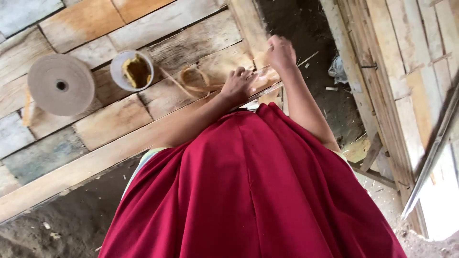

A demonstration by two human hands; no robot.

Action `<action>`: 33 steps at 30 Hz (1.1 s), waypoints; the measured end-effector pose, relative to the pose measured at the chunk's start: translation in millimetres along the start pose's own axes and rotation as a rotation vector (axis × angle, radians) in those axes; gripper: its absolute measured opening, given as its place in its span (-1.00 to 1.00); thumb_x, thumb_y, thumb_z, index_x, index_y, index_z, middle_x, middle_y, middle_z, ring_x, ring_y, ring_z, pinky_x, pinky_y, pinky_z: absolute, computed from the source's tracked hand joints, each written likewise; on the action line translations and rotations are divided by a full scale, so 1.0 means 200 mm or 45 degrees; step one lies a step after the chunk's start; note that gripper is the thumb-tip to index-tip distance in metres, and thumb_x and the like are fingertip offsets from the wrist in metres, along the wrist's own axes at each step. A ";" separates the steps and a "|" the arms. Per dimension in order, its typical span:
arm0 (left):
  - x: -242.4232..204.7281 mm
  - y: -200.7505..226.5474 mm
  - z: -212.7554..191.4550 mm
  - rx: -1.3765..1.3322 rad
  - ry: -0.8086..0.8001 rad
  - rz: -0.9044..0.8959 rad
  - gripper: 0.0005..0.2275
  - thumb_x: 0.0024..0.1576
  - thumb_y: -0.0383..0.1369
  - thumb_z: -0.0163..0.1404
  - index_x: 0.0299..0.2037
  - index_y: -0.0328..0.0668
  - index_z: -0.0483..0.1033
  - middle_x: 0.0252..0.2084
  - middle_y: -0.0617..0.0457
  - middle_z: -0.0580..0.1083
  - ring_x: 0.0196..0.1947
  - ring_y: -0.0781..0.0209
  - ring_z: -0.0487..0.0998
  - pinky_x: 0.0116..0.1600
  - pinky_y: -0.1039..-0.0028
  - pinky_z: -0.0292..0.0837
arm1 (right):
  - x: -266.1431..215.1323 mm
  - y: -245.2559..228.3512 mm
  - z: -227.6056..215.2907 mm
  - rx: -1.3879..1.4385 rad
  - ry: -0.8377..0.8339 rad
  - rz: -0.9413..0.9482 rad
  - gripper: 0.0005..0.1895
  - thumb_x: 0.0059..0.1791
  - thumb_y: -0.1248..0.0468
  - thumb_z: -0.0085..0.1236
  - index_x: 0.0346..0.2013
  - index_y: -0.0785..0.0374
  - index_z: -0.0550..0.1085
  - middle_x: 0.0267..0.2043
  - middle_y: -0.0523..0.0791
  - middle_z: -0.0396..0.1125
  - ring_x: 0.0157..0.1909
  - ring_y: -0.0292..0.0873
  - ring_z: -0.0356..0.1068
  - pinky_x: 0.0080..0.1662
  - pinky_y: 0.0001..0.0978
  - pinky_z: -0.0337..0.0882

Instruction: The person unrolls a perforated adhesive strip from a roll, applies a paste-like substance from a container onto the strip, and presses it onto a wooden surface. The person smooths the strip with their hands to ensure adhesion.

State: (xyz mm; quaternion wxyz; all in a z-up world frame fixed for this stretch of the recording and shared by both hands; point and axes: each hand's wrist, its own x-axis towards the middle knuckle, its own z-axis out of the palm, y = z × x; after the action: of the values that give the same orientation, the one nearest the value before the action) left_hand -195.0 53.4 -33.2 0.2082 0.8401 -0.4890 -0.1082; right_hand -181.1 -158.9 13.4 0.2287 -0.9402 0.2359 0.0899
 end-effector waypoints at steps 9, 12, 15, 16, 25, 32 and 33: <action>0.09 0.19 0.05 0.089 -0.218 -0.068 -0.49 0.19 -0.16 -0.05 0.39 0.15 0.28 0.50 -0.07 0.09 0.24 -0.25 0.20 0.16 -0.09 0.26 | -0.02 -0.15 -0.21 0.240 -0.700 0.500 -0.23 0.04 -0.04 -0.06 0.44 0.33 0.13 0.44 0.06 0.15 0.34 0.07 0.29 0.19 -0.14 0.37; 0.07 0.12 0.35 -0.193 0.077 0.042 -0.89 0.11 -0.13 -0.06 -0.25 0.27 0.52 -0.21 0.17 0.54 -0.07 -0.12 0.46 -0.09 -0.04 0.23 | -0.01 -0.20 -0.27 0.182 -0.831 0.583 -0.10 -0.01 -0.32 0.05 0.36 0.30 0.27 0.40 0.05 0.20 0.35 0.11 0.27 0.27 0.02 0.34; 0.06 0.15 0.08 -0.230 0.019 0.018 -0.86 0.21 -0.09 -0.04 -0.19 0.26 0.56 -0.27 0.18 0.55 -0.11 0.01 0.45 -0.06 0.08 0.31 | -0.01 -0.19 -0.24 0.552 -0.916 0.530 -0.85 0.01 0.36 0.20 -0.24 0.45 0.57 -0.24 -0.04 0.56 -0.37 -0.34 0.51 -0.42 -0.65 0.49; 0.08 0.14 0.03 -0.232 0.017 0.009 -0.86 0.21 -0.09 -0.04 -0.19 0.26 0.56 -0.27 0.18 0.55 -0.11 0.01 0.45 -0.06 0.08 0.31 | 0.01 -0.17 -0.20 0.549 -0.924 0.529 -0.85 0.01 0.36 0.20 -0.24 0.45 0.57 -0.24 -0.04 0.56 -0.37 -0.34 0.51 -0.42 -0.65 0.49; 0.27 -0.08 -0.17 -0.013 -0.441 -0.261 -0.42 0.31 -0.31 -0.33 0.57 0.01 -0.19 0.59 0.16 -0.31 0.52 -0.11 -0.52 0.51 -0.19 -0.54 | 0.03 -0.08 -0.04 0.758 -0.749 0.700 -0.82 0.00 0.40 0.20 -0.50 0.25 0.45 -0.59 -0.03 0.38 -0.63 -0.22 0.33 -0.55 -0.44 0.36; 0.25 -0.20 0.04 0.038 -0.251 -0.166 -0.45 0.32 -0.13 -0.36 0.54 0.01 0.00 0.59 0.13 -0.18 0.54 -0.16 -0.42 0.50 -0.19 -0.55 | -0.08 -0.13 -0.16 0.756 -0.811 0.714 -0.92 0.07 0.43 0.17 -0.14 0.36 0.51 -0.26 -0.01 0.49 -0.39 -0.26 0.48 -0.39 -0.56 0.54; 0.25 -0.21 0.06 0.073 -0.186 -0.148 -0.45 0.31 -0.12 -0.32 0.53 -0.01 0.02 0.59 0.12 -0.14 0.54 -0.18 -0.38 0.50 -0.19 -0.52 | -0.09 -0.13 -0.15 0.783 -0.795 0.739 -0.91 0.07 0.43 0.18 -0.13 0.37 0.49 -0.28 -0.05 0.47 -0.43 -0.33 0.42 -0.44 -0.63 0.45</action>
State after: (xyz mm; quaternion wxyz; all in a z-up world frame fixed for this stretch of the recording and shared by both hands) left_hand -142.4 24.8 -62.7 0.1412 0.8626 -0.4562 -0.1669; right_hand -182.2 -146.1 55.6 0.5191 -0.6540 0.4230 0.3519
